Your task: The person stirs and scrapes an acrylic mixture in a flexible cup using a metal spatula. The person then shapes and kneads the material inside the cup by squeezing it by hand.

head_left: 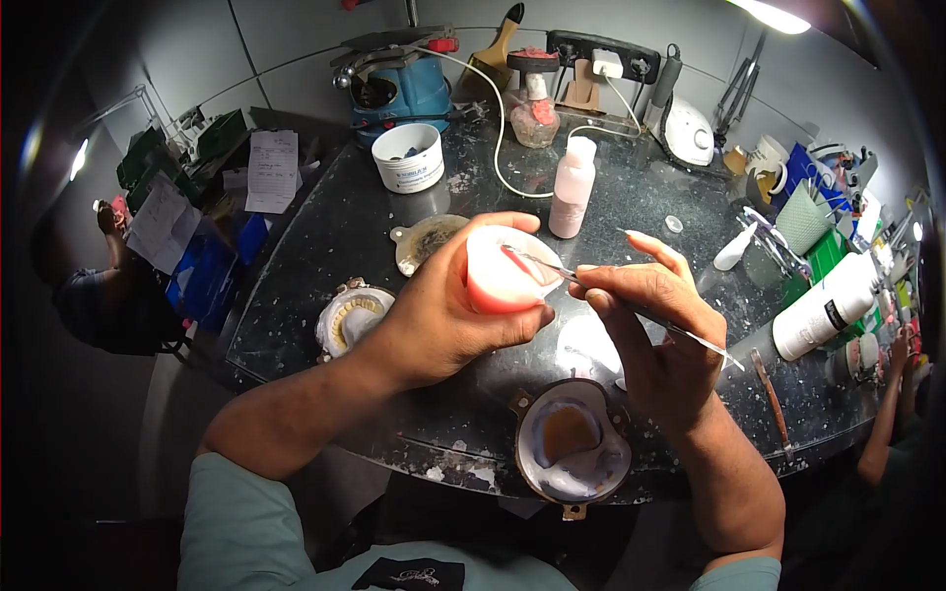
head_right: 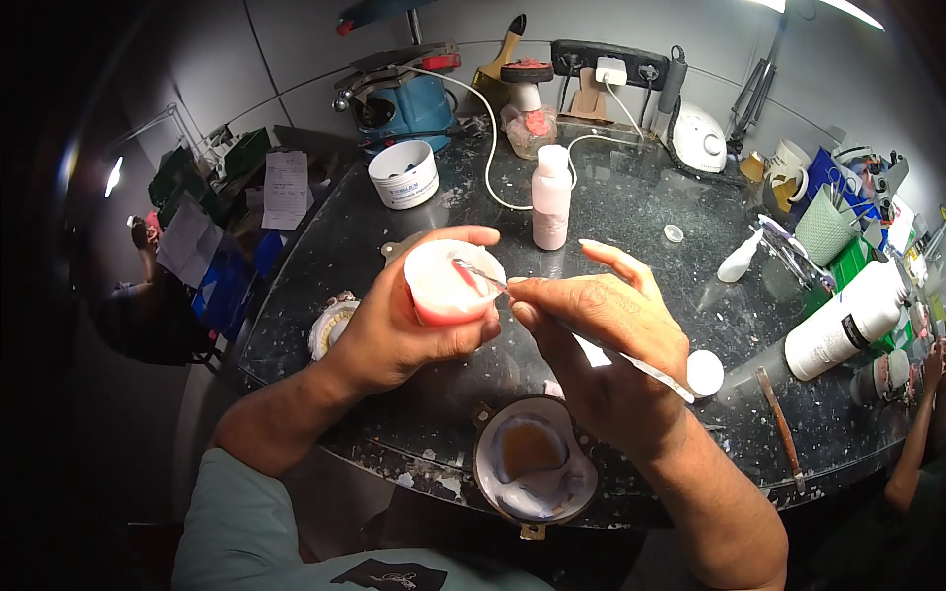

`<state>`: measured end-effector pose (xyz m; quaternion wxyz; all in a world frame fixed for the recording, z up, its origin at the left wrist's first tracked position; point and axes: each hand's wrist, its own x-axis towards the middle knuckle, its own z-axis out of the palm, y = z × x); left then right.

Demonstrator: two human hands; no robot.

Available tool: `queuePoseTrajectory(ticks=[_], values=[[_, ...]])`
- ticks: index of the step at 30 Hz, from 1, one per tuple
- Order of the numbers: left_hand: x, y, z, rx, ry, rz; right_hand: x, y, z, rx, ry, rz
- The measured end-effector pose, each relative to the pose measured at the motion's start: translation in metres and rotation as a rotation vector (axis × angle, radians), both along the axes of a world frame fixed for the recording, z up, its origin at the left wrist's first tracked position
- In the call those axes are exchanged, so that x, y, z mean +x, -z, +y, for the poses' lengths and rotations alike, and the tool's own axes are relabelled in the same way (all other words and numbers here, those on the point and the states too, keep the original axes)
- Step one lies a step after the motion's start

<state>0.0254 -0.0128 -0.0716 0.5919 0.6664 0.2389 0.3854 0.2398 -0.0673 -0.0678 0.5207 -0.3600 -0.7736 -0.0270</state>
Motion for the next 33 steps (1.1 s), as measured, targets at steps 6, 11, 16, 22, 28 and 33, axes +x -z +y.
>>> queuePoseTrajectory(ticks=[6, 11, 16, 22, 28, 33], values=[[0.000, -0.006, -0.006, -0.133, -0.010, -0.023, 0.000, -0.001, 0.000, -0.013, 0.010, 0.001], [0.002, -0.002, -0.005, -0.091, -0.037, -0.039, 0.001, -0.003, -0.002, -0.004, 0.034, -0.022], [0.002, -0.002, -0.005, -0.090, -0.035, -0.015, 0.001, -0.005, -0.002, 0.019, 0.060, -0.054], [0.002, 0.002, -0.003, 0.025, -0.083, 0.047, 0.001, -0.007, -0.003, 0.051, 0.094, -0.093], [0.001, 0.005, 0.000, 0.021, -0.093, 0.051, 0.000, -0.008, -0.003, 0.100, 0.119, -0.160], [0.001, 0.007, 0.002, 0.080, -0.113, 0.065, -0.001, -0.010, -0.005, 0.114, 0.126, -0.189]])
